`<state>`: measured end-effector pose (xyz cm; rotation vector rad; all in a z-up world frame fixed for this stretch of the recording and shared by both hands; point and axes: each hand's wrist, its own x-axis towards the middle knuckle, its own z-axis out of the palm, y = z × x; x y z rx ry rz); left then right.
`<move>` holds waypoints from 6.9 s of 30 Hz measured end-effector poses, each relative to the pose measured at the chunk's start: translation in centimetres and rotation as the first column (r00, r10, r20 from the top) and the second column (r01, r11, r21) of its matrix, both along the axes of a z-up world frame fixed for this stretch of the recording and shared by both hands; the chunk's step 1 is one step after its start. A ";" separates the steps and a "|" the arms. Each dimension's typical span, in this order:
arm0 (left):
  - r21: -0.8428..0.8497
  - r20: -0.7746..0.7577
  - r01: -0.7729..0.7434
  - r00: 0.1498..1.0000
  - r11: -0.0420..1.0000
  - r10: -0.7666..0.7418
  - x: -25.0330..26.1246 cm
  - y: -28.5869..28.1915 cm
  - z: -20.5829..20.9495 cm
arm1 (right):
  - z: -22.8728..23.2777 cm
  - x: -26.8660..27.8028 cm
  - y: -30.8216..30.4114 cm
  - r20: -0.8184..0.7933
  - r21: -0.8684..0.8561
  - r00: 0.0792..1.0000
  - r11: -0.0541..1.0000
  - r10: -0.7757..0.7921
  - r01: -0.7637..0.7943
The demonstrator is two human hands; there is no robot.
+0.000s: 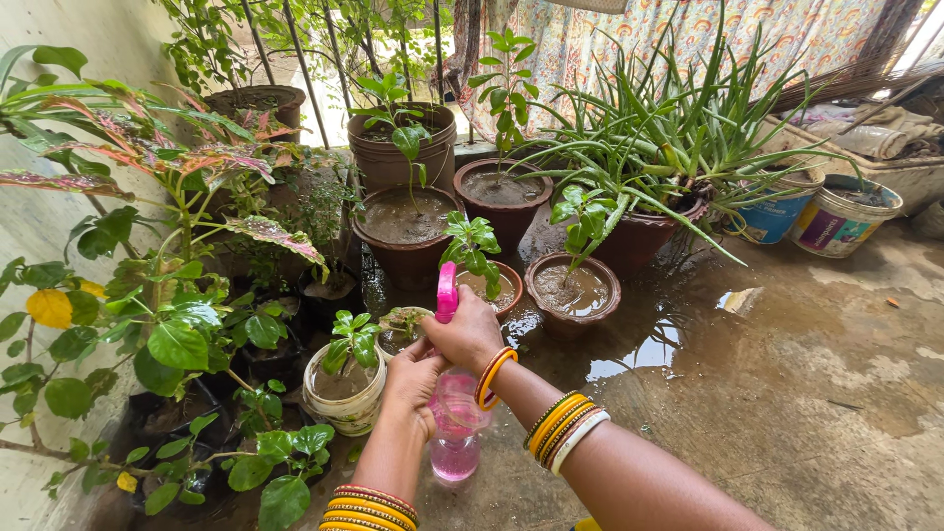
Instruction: The person sprays potted plants with water using a spray bottle.
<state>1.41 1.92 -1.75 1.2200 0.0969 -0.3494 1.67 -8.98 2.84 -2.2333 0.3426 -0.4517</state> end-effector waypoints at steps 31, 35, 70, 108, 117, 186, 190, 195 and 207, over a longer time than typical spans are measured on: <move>-0.135 -0.328 -0.083 0.944 0.987 0.034 2.2 3.3 -5.9 | -7.3 3.6 3.4 -0.227 0.040 0.964 0.991 0.137 -0.131; -0.157 -0.328 -0.101 0.944 0.982 0.045 1.9 3.6 -6.2 | -8.4 3.9 3.9 -0.232 0.062 0.960 0.987 0.156 -0.145; -0.331 -0.190 -0.232 0.966 0.915 0.176 4.0 6.6 -2.8 | -9.6 4.6 7.8 -0.157 0.323 0.890 0.873 0.429 -0.364; -0.220 -0.297 -0.149 0.952 0.964 0.079 1.5 5.0 -3.6 | -7.5 3.8 5.5 -0.208 0.087 0.949 0.971 0.237 -0.223; -0.140 -0.360 -0.094 0.932 0.986 0.038 0.6 4.0 -3.6 | -7.1 3.8 5.0 -0.263 -0.040 0.952 0.985 0.154 -0.171; -0.157 0.322 0.244 0.929 0.957 -0.184 -4.4 -11.8 3.8 | 5.1 -5.4 -11.0 0.185 0.014 0.918 0.935 -0.351 0.355; -0.116 0.324 0.226 0.929 0.967 -0.179 -4.4 -11.4 4.2 | 5.2 -5.8 -10.4 0.219 0.015 0.919 0.943 -0.327 0.332; -0.142 0.270 0.229 0.945 0.963 -0.185 -4.2 -11.6 3.6 | 4.6 -5.3 -10.6 0.248 -0.001 0.904 0.933 -0.348 0.360; -0.091 0.219 0.240 0.951 0.966 -0.216 -3.7 -11.2 3.0 | 3.6 -4.8 -10.5 0.169 0.027 0.916 0.931 -0.363 0.364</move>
